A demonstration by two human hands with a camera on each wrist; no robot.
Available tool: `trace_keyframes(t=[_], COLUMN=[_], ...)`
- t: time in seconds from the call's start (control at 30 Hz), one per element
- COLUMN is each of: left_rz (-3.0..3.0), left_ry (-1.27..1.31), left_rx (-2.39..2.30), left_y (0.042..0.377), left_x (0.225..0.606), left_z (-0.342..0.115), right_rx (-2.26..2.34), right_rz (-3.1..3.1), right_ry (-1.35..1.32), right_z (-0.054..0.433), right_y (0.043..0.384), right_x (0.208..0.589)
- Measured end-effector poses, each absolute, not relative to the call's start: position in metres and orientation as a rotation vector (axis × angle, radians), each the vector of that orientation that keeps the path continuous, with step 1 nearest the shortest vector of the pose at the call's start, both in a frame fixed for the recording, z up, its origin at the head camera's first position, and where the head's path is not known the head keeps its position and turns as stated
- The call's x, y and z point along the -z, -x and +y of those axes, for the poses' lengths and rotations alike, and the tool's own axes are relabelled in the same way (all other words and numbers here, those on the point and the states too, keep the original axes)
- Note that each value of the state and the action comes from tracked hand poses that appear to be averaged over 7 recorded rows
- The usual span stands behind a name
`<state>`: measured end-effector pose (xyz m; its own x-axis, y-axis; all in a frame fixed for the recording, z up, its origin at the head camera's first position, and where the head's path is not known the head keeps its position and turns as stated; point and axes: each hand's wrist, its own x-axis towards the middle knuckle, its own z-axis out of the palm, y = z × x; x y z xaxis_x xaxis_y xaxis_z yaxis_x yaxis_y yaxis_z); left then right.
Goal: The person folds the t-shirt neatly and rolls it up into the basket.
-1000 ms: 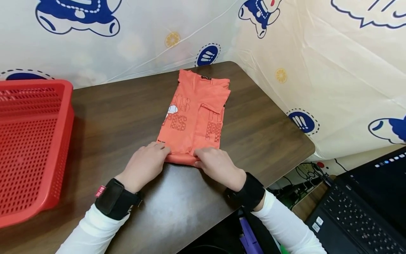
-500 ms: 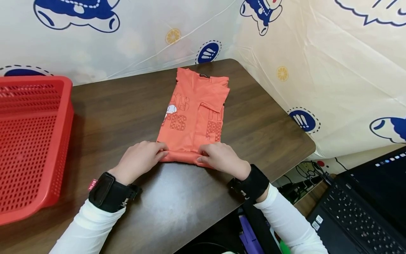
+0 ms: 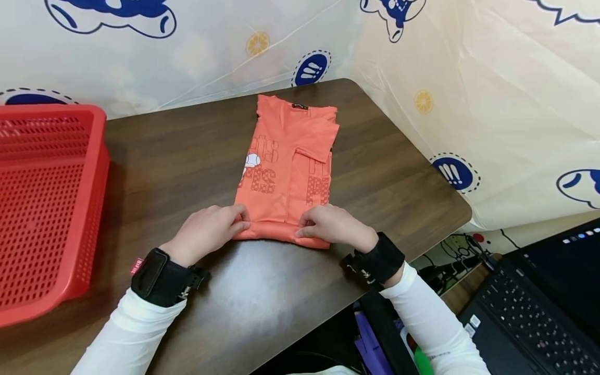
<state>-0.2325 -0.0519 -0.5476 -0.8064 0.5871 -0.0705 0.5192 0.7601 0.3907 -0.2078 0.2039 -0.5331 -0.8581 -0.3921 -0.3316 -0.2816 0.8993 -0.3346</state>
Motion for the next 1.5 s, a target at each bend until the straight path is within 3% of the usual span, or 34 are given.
trace_keyframes(t=[0.33, 0.57, 0.77, 1.2, 1.5], left_rz=[2.987, 3.193, 3.177, 3.191, 3.101], left_ry=[-0.930, -1.156, -1.171, -1.138, -1.111], left_rx=[-0.454, -0.303, -0.272, -0.280, -0.449], left_y=[0.226, 0.211, 0.199, 0.204, 0.218], left_x=[0.542, 0.544, 0.540, 0.548, 0.553], left_z=[-0.046, -0.034, -0.032, -0.029, -0.039], right_rx=[0.250, 0.134, -0.095, -0.099, 0.155], right_rz=[2.904, 3.169, 3.338, 3.333, 3.080], right_ry=[0.422, 0.747, 0.859, 0.843, 0.544], right_z=[0.197, 0.184, 0.178, 0.181, 0.191], right_y=[0.201, 0.179, 0.166, 0.172, 0.193], right_x=[0.530, 0.532, 0.538, 0.542, 0.537])
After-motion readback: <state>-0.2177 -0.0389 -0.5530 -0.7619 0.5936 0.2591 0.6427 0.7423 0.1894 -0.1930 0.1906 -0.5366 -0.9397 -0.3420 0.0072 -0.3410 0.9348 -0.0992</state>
